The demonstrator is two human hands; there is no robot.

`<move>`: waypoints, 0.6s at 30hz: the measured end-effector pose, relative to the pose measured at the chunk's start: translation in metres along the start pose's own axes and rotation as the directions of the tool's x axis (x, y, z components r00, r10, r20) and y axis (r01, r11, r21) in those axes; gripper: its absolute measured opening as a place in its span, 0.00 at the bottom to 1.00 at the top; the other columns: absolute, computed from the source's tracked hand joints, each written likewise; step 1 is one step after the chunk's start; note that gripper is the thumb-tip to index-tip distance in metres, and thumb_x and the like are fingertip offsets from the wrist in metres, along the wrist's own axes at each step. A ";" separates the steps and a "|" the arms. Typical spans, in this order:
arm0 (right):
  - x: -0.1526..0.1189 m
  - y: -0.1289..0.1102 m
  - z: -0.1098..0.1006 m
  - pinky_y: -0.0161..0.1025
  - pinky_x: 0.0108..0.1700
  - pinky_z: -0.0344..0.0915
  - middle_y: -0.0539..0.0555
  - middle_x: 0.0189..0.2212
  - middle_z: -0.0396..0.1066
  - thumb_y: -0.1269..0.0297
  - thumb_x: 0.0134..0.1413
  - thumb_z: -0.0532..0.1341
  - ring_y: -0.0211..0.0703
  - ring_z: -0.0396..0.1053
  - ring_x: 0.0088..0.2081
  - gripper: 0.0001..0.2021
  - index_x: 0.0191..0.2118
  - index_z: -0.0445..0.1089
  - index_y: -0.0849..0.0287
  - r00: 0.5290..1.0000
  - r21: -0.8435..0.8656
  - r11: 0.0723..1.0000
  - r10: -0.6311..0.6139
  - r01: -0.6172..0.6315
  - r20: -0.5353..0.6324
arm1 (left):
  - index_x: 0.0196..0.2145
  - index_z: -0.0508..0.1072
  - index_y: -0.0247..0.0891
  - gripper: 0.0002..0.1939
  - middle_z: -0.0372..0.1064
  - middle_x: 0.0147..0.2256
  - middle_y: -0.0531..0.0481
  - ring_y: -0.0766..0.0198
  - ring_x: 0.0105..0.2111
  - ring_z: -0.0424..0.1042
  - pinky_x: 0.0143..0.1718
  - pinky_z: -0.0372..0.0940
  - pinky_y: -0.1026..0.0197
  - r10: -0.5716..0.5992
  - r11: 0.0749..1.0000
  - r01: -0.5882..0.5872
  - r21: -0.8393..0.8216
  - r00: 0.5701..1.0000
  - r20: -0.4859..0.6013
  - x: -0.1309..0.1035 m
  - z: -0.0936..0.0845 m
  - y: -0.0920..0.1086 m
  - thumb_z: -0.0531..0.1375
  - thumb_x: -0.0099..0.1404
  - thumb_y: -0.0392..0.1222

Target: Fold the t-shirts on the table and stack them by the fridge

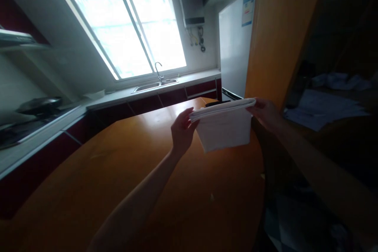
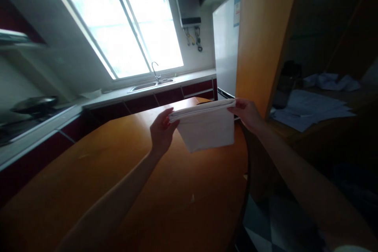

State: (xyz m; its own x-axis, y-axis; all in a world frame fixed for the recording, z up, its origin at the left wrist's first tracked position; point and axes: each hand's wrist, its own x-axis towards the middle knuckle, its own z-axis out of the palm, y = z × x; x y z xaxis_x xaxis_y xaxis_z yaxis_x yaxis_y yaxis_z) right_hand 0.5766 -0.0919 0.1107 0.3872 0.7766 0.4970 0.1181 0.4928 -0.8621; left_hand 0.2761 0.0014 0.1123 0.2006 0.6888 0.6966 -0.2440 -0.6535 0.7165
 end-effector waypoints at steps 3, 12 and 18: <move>0.008 0.000 -0.039 0.39 0.40 0.71 0.49 0.32 0.78 0.55 0.37 0.77 0.42 0.75 0.35 0.17 0.34 0.78 0.54 0.997 -0.032 0.999 -0.020 0.017 -0.073 | 0.49 0.76 0.42 0.23 0.77 0.46 0.46 0.60 0.44 0.77 0.43 0.74 0.59 -0.019 0.996 0.021 -0.085 1.000 0.019 0.005 0.044 -0.017 0.72 0.58 0.49; 0.129 0.010 -0.047 0.36 0.34 0.70 0.51 0.33 0.76 0.61 0.40 0.74 0.40 0.72 0.32 0.14 0.35 0.75 0.57 0.988 -0.116 0.993 0.003 -0.021 -0.152 | 0.50 0.71 0.44 0.23 0.73 0.38 0.51 0.65 0.35 0.74 0.35 0.70 0.63 -0.117 0.968 0.100 -0.231 0.991 -0.059 0.109 0.091 -0.090 0.70 0.59 0.48; 0.177 0.089 0.000 0.34 0.31 0.69 0.52 0.26 0.74 0.68 0.44 0.72 0.37 0.70 0.27 0.11 0.33 0.72 0.62 0.907 -0.285 0.870 0.335 -0.402 -0.256 | 0.47 0.70 0.39 0.19 0.71 0.35 0.51 0.66 0.30 0.72 0.30 0.67 0.65 -0.539 0.837 0.546 -0.040 0.810 -0.230 0.122 0.094 -0.187 0.66 0.57 0.40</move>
State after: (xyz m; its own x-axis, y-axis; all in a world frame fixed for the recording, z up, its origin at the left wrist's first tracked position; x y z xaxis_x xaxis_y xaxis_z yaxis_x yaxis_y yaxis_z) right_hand 0.6554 0.0889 0.1221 0.6251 0.7685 0.1366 0.2080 0.0047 -0.9781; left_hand 0.4349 0.1780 0.0669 0.0756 0.9827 0.1693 -0.1325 -0.1584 0.9784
